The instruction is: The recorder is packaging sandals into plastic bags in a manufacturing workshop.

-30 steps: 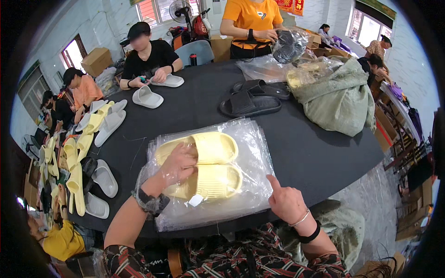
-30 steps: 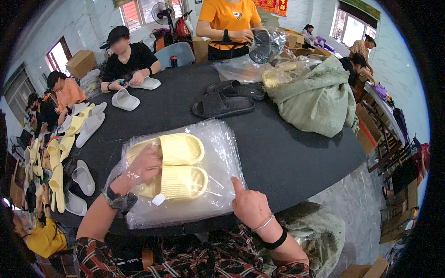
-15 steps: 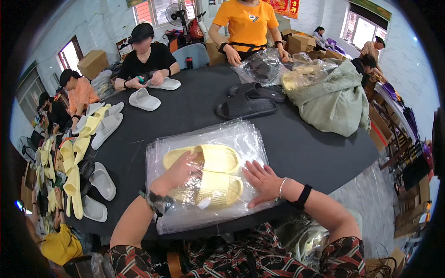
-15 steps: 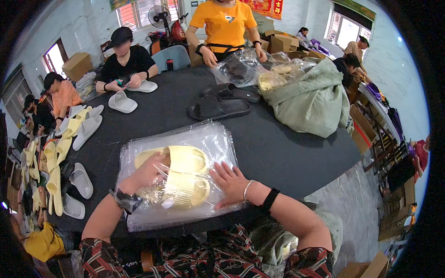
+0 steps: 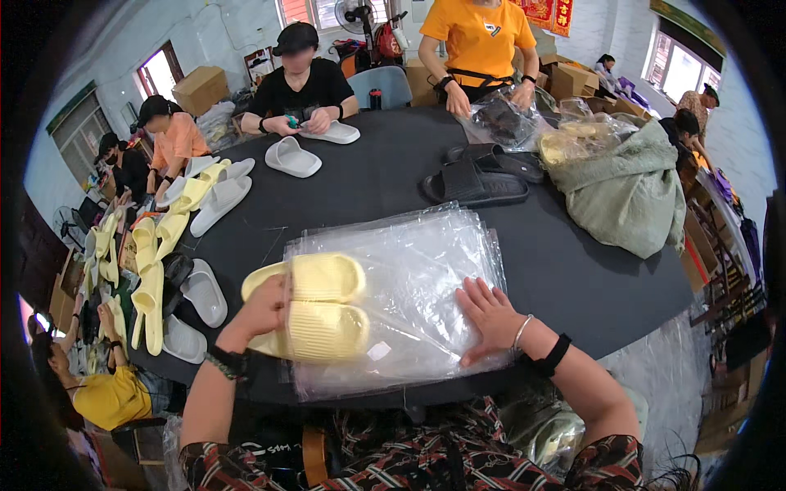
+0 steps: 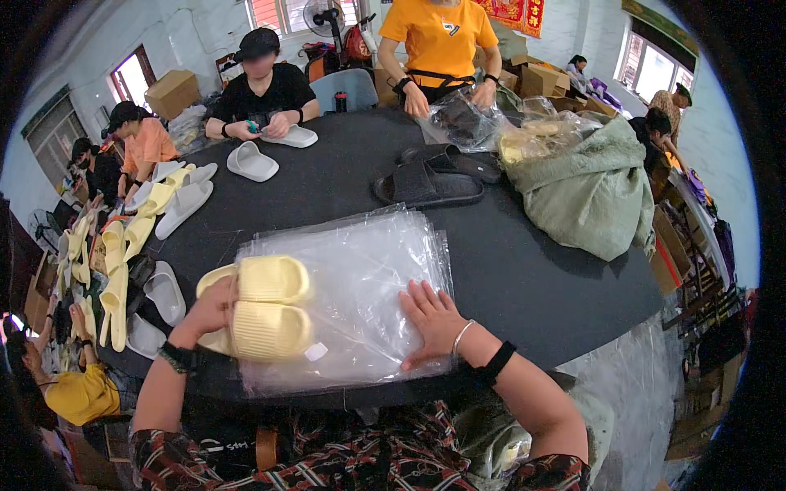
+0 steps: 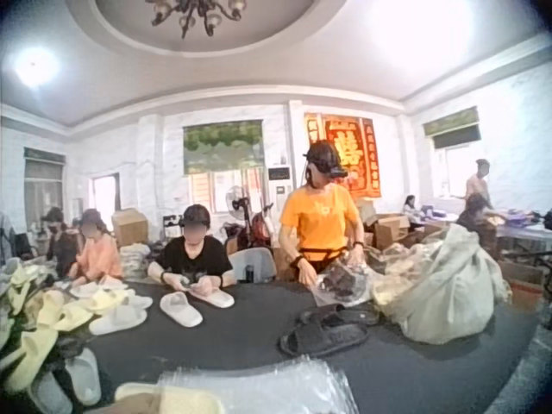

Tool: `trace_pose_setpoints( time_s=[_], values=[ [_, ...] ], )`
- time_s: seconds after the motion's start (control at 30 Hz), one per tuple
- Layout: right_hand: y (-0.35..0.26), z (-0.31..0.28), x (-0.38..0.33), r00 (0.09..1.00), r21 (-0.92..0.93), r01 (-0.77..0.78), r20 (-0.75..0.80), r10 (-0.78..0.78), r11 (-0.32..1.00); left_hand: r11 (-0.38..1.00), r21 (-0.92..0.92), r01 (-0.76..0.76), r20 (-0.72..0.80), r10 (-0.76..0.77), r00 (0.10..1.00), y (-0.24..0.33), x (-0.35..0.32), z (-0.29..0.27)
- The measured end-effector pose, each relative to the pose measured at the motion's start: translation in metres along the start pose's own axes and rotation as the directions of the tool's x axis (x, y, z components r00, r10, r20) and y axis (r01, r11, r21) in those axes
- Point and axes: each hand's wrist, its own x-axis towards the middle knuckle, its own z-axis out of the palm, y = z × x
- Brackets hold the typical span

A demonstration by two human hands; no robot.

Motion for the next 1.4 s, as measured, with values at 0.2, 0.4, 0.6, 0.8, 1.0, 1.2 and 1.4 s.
trace_pose_setpoints(
  time_s=[0.2, 0.4, 0.6, 0.8, 1.0, 1.2, 1.4],
  values=[
    [-0.048, -0.043, -0.015, 0.953, -0.170, -0.003, -0.298, -0.048, 0.985, 0.916, 0.187, 0.355, -0.183, -0.323, 0.929, -0.035, -0.087, -0.077],
    [-0.095, -0.020, -0.036, 0.926, -0.136, 0.139, -0.332, -0.178, 0.981, 0.833, -0.084, 0.547, -0.561, -0.494, 0.664, -0.012, -0.094, -0.151],
    [-0.077, 0.039, -0.021, 0.952, -0.112, 0.211, -0.201, -0.230, 0.971, 0.871, 0.320, 0.374, -0.402, -0.233, 0.885, 0.110, 0.025, -0.145],
    [-0.081, 0.041, -0.021, 0.958, -0.143, 0.174, -0.203, -0.201, 0.974, 0.975, 0.139, -0.170, -0.200, 0.196, 0.960, 0.154, 0.139, 0.016],
    [-0.086, 0.038, -0.025, 0.950, -0.102, 0.183, -0.237, -0.202, 0.978, 0.991, 0.131, 0.031, -0.023, -0.028, 0.999, 0.137, 0.181, 0.143],
    [-0.084, 0.040, -0.028, 0.942, -0.072, 0.144, -0.295, -0.159, 0.987, 0.962, 0.195, 0.191, -0.165, -0.160, 0.973, 0.071, 0.183, 0.121],
    [-0.047, 0.031, -0.022, 0.948, 0.379, 0.308, -0.205, -0.245, 0.873, 0.880, 0.302, 0.367, -0.355, -0.254, 0.900, 0.017, 0.138, 0.058]
  ],
)
